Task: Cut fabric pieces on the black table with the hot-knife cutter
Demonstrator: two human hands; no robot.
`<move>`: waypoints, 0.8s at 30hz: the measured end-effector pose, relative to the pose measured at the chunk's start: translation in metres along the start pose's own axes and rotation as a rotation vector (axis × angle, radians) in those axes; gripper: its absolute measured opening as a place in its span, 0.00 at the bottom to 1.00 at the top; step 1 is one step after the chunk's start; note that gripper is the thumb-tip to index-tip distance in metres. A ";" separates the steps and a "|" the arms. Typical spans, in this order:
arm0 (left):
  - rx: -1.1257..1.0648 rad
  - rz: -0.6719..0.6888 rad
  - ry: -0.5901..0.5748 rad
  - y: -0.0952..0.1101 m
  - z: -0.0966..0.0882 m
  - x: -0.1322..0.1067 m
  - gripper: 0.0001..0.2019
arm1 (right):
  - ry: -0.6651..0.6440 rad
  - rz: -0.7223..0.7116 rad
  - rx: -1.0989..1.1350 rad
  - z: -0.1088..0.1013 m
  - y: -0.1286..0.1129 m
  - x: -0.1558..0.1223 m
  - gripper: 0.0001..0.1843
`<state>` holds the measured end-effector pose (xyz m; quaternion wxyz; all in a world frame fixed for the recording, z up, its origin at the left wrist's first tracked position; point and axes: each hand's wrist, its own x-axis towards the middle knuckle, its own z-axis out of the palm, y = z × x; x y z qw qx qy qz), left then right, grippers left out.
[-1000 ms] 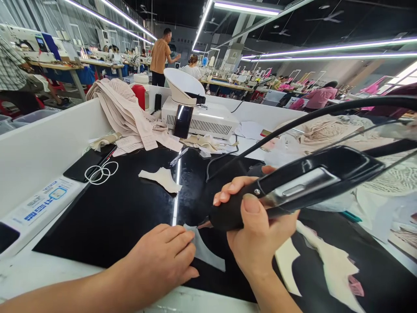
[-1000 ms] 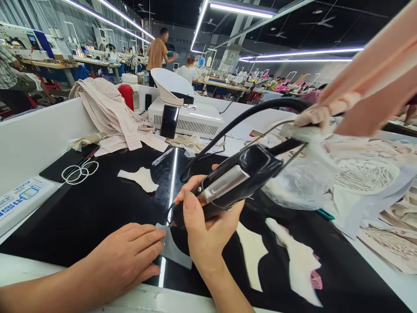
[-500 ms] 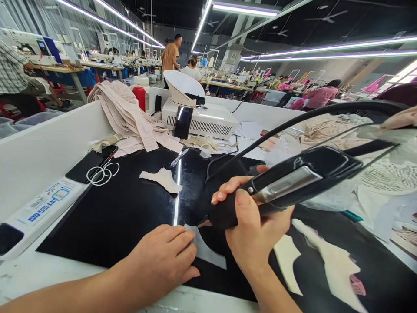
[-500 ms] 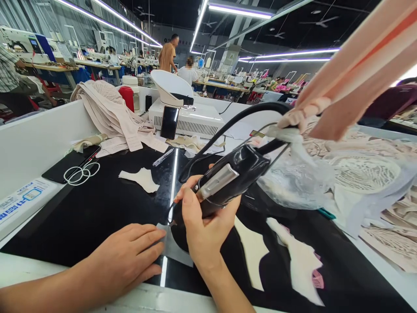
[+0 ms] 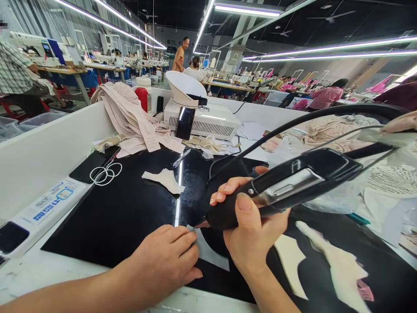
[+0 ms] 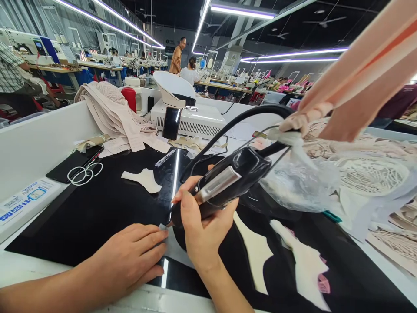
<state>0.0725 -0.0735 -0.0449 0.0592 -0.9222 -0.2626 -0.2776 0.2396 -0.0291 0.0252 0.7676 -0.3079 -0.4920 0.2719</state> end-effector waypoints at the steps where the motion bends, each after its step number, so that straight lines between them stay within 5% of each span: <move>1: -0.003 -0.003 0.014 0.000 0.000 0.001 0.14 | 0.000 -0.003 -0.004 0.000 0.000 0.000 0.25; 6: -0.003 -0.014 0.073 0.000 0.000 0.002 0.15 | 0.004 0.004 -0.005 0.000 0.000 -0.001 0.24; 13: 0.033 -0.005 -0.033 0.000 0.003 -0.003 0.15 | -0.005 0.007 0.038 0.007 0.003 0.000 0.24; 24: 0.011 -0.019 0.038 -0.001 -0.001 0.001 0.14 | -0.007 0.028 0.053 0.008 0.002 0.003 0.24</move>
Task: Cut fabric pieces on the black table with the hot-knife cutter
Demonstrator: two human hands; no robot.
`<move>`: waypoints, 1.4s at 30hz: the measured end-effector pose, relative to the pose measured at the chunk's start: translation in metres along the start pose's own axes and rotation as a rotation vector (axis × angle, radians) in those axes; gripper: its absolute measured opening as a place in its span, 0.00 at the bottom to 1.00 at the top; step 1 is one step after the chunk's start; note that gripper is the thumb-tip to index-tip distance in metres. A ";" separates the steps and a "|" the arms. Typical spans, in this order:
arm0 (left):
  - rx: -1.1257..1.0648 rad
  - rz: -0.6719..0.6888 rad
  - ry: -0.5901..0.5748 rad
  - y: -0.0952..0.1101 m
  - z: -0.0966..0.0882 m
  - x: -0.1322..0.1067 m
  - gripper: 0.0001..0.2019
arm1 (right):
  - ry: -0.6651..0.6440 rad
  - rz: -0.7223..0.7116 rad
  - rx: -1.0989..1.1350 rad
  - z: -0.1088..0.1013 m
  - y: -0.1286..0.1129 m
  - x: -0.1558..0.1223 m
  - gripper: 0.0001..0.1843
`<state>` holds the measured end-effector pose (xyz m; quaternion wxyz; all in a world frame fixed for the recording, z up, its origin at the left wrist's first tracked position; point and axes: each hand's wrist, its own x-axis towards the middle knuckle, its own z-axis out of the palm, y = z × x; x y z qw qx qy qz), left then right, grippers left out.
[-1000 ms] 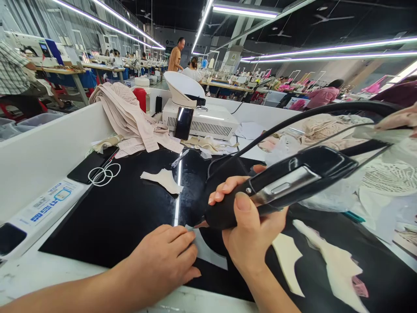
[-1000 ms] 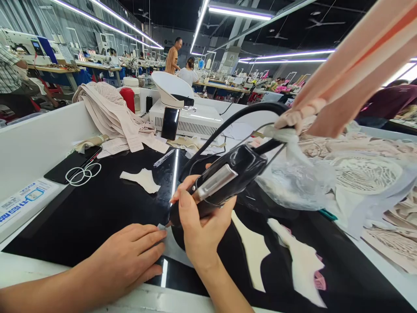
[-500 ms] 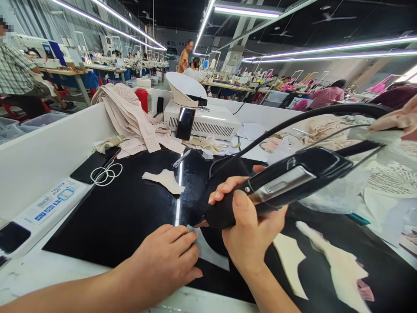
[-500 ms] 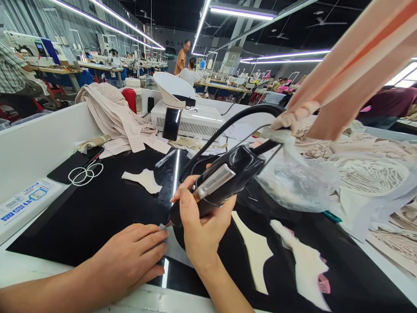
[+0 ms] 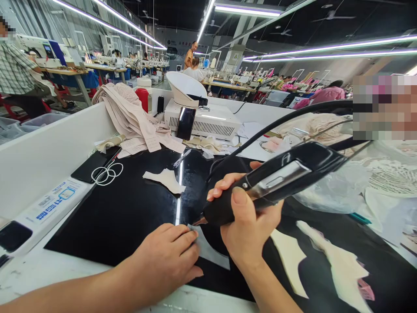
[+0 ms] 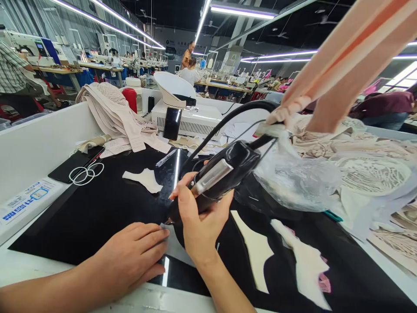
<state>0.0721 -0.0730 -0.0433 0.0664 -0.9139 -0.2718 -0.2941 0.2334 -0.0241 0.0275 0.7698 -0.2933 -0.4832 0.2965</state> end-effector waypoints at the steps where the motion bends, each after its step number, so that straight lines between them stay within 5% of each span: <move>1: -0.003 0.001 0.003 0.000 -0.001 0.000 0.14 | 0.008 -0.009 -0.001 -0.002 -0.003 0.001 0.24; 15: 0.007 0.046 0.026 -0.004 -0.011 0.000 0.18 | 0.042 -0.051 -0.130 -0.054 -0.048 -0.011 0.25; 21: 0.000 0.090 0.106 -0.001 -0.014 0.007 0.21 | 0.063 -0.035 -0.091 -0.055 -0.050 -0.015 0.23; 30: -0.193 0.027 -0.137 0.005 -0.008 0.021 0.17 | 0.016 -0.017 -0.079 -0.050 -0.043 -0.018 0.22; 42: -0.123 0.060 -0.125 0.007 -0.007 0.011 0.14 | 0.021 0.009 -0.027 -0.047 -0.047 -0.024 0.24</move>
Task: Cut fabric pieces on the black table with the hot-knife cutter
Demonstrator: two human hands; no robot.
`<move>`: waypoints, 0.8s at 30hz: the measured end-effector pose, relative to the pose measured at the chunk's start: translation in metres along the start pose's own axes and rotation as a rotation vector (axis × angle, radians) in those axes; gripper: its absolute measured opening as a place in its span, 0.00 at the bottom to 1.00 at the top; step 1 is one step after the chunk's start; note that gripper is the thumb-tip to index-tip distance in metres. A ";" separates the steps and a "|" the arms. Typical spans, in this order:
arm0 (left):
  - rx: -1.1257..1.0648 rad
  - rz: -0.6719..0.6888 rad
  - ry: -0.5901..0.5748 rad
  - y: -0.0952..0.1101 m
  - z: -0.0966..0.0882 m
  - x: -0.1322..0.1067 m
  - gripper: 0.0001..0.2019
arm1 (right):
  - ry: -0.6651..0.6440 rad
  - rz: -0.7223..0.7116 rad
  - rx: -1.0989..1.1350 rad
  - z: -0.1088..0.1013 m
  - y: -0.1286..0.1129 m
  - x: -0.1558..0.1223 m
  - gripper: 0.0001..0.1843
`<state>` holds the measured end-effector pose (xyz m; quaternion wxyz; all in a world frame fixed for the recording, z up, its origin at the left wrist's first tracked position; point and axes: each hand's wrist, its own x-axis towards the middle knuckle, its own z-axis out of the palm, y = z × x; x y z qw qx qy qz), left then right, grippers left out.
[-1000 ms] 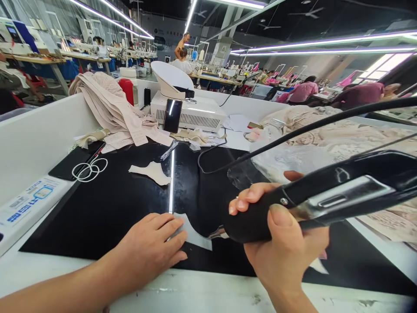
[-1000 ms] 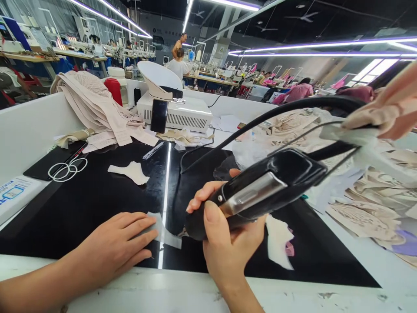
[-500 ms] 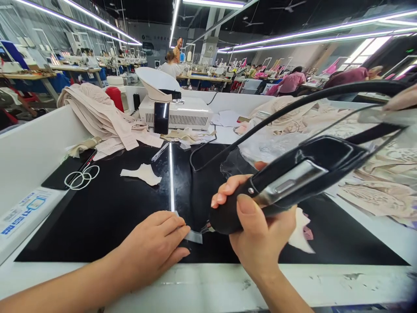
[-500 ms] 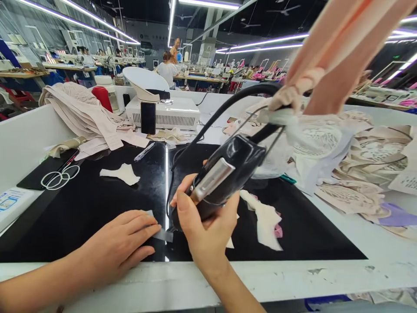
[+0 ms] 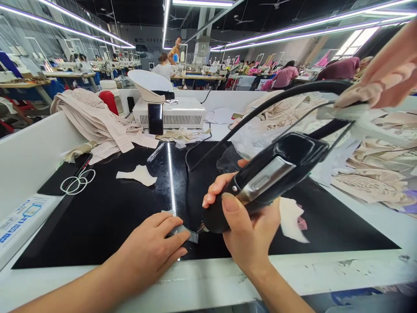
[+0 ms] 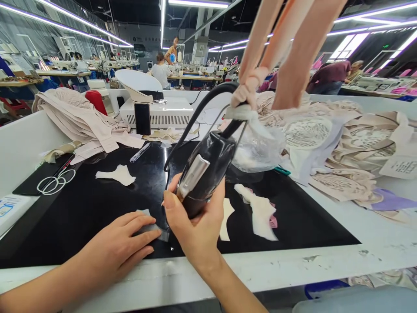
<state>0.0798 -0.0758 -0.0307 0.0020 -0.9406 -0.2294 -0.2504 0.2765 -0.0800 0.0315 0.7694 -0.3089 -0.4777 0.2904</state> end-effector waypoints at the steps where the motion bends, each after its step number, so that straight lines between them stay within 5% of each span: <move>1: 0.007 0.003 0.005 0.000 0.000 0.000 0.14 | 0.002 0.005 0.006 0.000 0.000 -0.001 0.24; 9: -0.026 0.036 0.036 -0.005 0.002 0.007 0.11 | 0.008 0.002 0.010 0.001 -0.001 -0.001 0.24; 17: -0.201 -0.104 -0.055 -0.009 0.012 0.018 0.03 | 0.047 -0.012 -0.037 0.000 0.000 0.004 0.26; 24: -0.220 -0.089 -0.028 -0.009 0.012 0.015 0.06 | 0.037 0.050 -0.051 0.002 -0.004 0.002 0.28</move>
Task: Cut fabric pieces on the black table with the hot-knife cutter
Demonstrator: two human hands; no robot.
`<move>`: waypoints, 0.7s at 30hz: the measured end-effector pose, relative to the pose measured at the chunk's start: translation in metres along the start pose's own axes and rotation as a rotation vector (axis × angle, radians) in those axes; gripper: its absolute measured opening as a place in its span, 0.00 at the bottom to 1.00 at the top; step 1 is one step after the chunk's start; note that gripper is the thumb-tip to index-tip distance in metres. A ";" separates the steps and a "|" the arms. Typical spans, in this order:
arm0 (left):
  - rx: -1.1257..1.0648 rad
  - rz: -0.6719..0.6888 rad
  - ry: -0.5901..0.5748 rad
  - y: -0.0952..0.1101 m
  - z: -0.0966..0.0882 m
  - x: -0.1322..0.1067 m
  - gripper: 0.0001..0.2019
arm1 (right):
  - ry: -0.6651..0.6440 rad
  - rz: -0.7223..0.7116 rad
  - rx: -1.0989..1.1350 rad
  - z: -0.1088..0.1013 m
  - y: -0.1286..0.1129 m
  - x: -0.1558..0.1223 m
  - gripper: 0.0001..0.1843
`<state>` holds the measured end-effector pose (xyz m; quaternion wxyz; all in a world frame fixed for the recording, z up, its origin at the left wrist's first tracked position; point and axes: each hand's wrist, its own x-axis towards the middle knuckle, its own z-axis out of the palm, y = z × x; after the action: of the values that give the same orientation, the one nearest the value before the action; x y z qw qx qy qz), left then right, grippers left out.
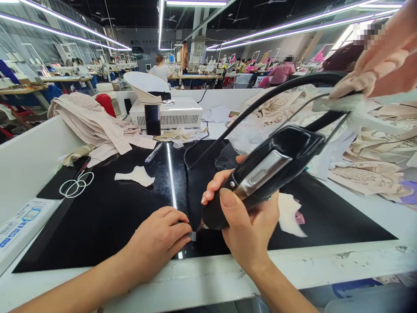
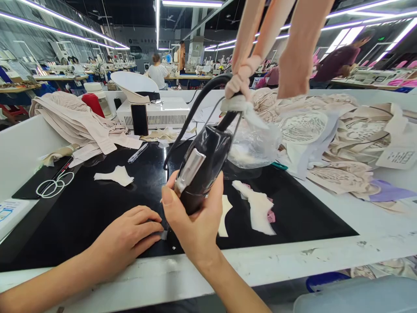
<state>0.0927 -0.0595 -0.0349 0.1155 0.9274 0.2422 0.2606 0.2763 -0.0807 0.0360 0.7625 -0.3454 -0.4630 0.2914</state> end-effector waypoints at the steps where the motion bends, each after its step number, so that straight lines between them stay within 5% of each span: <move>1: 0.001 -0.001 0.004 0.000 0.000 0.000 0.06 | -0.004 -0.002 0.003 0.000 0.000 -0.001 0.28; 21: 0.123 0.145 0.100 0.007 0.000 -0.005 0.13 | -0.031 -0.022 -0.009 -0.003 0.003 -0.003 0.28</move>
<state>0.0918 -0.0680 -0.0348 0.0271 0.9336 0.1953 0.2991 0.2771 -0.0823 0.0313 0.7568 -0.3392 -0.4799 0.2862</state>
